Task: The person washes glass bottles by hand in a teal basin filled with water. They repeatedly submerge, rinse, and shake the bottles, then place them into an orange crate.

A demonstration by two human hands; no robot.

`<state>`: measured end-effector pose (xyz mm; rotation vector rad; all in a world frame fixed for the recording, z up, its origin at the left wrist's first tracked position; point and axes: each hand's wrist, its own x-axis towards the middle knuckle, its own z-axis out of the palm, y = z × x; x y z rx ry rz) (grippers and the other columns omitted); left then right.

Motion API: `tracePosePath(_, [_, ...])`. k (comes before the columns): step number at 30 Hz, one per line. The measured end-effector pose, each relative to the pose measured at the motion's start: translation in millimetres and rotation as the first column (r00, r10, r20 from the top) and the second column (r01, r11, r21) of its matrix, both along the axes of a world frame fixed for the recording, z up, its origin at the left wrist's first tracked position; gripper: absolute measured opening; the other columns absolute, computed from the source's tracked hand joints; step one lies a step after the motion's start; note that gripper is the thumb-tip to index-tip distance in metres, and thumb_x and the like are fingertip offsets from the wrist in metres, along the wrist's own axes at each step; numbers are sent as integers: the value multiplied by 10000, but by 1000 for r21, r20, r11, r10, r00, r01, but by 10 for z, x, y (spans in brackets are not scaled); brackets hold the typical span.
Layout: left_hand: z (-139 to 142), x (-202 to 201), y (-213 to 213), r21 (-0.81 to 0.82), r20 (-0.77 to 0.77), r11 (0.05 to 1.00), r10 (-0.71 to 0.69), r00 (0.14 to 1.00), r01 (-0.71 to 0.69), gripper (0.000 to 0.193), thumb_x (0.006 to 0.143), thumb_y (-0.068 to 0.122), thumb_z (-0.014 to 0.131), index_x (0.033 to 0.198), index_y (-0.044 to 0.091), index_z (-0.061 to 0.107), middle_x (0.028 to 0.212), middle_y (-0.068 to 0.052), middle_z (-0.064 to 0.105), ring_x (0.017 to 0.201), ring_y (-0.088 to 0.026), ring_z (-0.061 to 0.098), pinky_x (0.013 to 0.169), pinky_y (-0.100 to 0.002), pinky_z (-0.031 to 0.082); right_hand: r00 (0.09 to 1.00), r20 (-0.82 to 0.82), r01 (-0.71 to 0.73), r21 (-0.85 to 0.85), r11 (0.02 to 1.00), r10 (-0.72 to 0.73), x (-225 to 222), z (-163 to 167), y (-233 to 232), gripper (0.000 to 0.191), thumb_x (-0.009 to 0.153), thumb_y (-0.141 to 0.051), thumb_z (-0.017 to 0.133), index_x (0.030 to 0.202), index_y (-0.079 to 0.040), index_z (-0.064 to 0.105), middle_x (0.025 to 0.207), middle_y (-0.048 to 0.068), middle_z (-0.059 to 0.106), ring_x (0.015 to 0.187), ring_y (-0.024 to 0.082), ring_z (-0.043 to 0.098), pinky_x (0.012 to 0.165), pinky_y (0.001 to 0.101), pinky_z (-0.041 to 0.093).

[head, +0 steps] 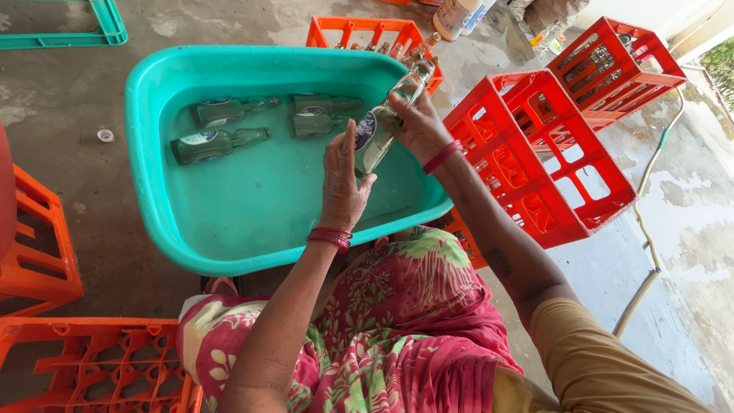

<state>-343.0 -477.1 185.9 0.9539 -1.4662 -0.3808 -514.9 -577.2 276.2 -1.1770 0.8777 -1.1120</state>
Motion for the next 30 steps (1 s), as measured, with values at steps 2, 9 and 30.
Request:
tracePosePath(2, [-98, -37, -45, 3, 19, 999, -33, 999, 33, 1247, 688, -19, 893, 1659, 183, 136, 1502, -174, 420, 1380, -390, 466, 1158, -476, 452, 999, 31, 17, 9, 1000, -18, 46, -198, -84, 642, 956, -252, 827, 1403, -92, 394, 1190, 67, 584, 1067, 207, 680, 914, 429, 623])
tracePosePath(9, [-522, 646, -461, 439, 520, 864, -21, 854, -246, 1082, 706, 238, 912, 1572, 186, 267, 1472, -197, 432, 1359, -423, 439, 1040, -670, 386, 728, -685, -337, -344, 877, 11, 362, -830, -382, 743, 845, -171, 866, 1439, -66, 432, 1191, 120, 629, 1053, 276, 648, 881, 410, 584])
tracePosePath(30, [-740, 1786, -248, 795, 568, 467, -348, 746, -387, 453, 931, 323, 707, 1295, 59, 649, 1324, -185, 651, 1205, -363, 630, 1031, -471, 512, -128, -978, -532, 209, 820, 166, 451, -1821, 208, 634, 781, 5, 654, 1364, -205, 522, 1243, 123, 635, 1221, 365, 590, 982, 508, 482])
